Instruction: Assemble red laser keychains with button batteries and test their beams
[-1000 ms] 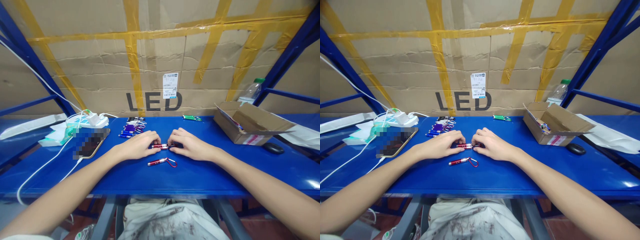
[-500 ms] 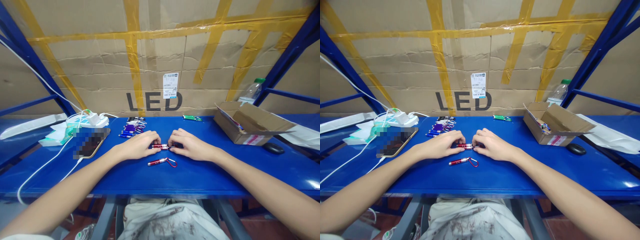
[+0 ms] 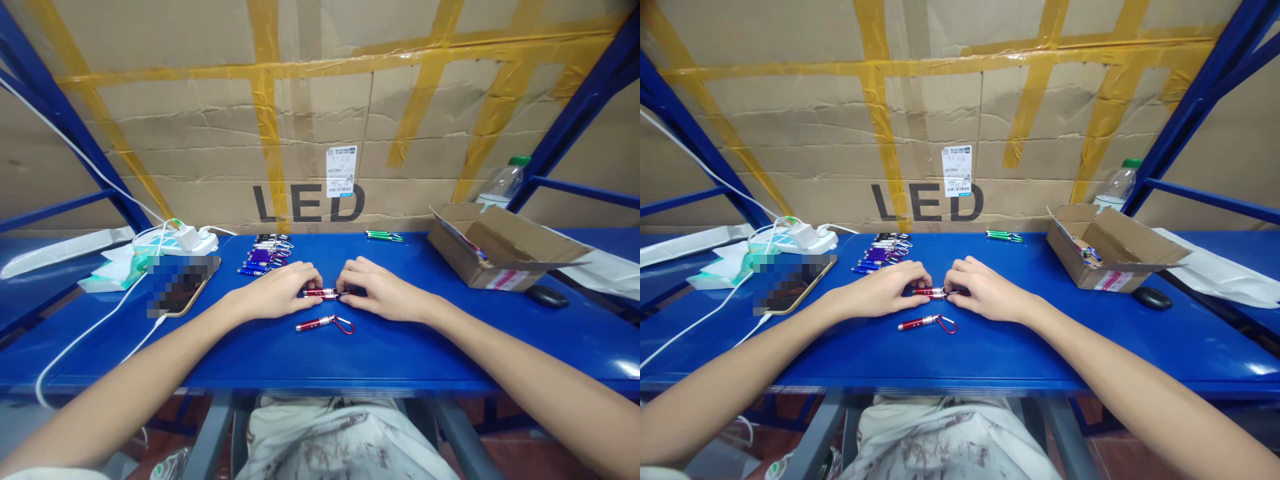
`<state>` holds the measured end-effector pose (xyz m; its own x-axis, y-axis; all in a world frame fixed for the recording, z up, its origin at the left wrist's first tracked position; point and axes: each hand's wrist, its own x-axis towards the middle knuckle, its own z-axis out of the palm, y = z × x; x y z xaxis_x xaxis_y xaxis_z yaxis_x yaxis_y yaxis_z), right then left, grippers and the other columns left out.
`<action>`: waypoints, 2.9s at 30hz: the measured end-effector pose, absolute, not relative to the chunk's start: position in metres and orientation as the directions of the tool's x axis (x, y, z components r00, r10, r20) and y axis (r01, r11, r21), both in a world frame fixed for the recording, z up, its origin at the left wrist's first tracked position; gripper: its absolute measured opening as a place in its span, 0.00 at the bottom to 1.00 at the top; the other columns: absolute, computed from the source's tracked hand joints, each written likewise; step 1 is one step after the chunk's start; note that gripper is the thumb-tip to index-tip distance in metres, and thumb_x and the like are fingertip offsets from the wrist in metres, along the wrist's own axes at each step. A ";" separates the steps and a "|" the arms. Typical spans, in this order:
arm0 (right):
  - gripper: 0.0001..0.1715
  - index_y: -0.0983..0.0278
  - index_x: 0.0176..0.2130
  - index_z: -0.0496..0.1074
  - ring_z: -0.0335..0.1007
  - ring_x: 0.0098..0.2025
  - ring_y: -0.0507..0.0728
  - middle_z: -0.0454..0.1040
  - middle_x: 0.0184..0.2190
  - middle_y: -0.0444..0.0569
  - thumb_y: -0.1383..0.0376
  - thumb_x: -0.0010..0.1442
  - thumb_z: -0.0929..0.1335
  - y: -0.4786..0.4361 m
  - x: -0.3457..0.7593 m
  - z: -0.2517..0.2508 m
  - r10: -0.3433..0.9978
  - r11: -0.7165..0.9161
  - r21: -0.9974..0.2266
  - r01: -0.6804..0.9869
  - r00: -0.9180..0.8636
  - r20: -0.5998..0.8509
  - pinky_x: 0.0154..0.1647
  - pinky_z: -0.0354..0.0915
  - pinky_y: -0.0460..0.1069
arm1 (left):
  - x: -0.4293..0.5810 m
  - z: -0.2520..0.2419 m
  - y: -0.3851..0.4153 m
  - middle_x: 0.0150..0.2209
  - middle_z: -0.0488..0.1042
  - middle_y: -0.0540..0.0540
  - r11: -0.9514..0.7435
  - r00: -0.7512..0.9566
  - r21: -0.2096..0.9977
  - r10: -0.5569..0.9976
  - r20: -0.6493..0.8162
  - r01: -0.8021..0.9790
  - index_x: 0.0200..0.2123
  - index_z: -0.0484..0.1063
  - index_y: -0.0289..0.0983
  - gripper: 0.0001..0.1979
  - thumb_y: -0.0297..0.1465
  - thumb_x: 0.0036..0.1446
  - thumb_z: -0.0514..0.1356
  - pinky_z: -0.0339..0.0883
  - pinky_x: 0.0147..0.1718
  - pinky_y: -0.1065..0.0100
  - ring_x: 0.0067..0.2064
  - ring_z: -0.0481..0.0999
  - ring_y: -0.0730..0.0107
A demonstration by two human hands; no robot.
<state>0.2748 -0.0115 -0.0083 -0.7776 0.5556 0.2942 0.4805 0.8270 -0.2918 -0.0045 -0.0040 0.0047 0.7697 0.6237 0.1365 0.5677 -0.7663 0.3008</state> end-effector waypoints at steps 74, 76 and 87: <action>0.25 0.62 0.40 0.71 0.59 0.27 0.51 0.69 0.28 0.40 0.44 0.73 0.67 -0.026 0.257 -0.013 0.741 0.387 -0.907 0.164 -0.641 0.200 0.30 0.58 0.47 | 0.001 0.003 -0.008 0.37 0.75 0.45 -0.842 0.750 0.119 0.525 0.402 0.526 0.48 0.73 0.39 0.19 0.47 0.77 0.52 0.64 0.41 0.63 0.38 0.73 0.62; 0.25 0.62 0.39 0.70 0.56 0.25 0.50 0.66 0.26 0.39 0.44 0.74 0.66 -0.025 0.259 -0.014 0.765 0.367 -0.916 0.160 -0.612 0.199 0.29 0.56 0.47 | 0.000 0.002 -0.005 0.40 0.77 0.44 -0.849 0.749 0.090 0.504 0.430 0.520 0.50 0.73 0.38 0.18 0.44 0.78 0.51 0.64 0.42 0.63 0.40 0.74 0.61; 0.14 0.61 0.43 0.71 0.71 0.37 0.55 0.77 0.37 0.46 0.58 0.79 0.62 -0.015 0.267 -0.015 0.669 0.742 -0.516 0.428 -0.518 0.532 0.42 0.64 0.49 | -0.004 0.004 0.005 0.41 0.79 0.42 -0.867 0.749 -0.095 0.362 0.555 0.489 0.50 0.75 0.35 0.15 0.39 0.78 0.54 0.67 0.44 0.60 0.43 0.71 0.59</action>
<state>0.2671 -0.0154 -0.0153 -0.5179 0.6695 0.5325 0.4283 0.7418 -0.5161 -0.0037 0.0052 0.0042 0.7490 0.3618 0.5551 0.4889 -0.8672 -0.0945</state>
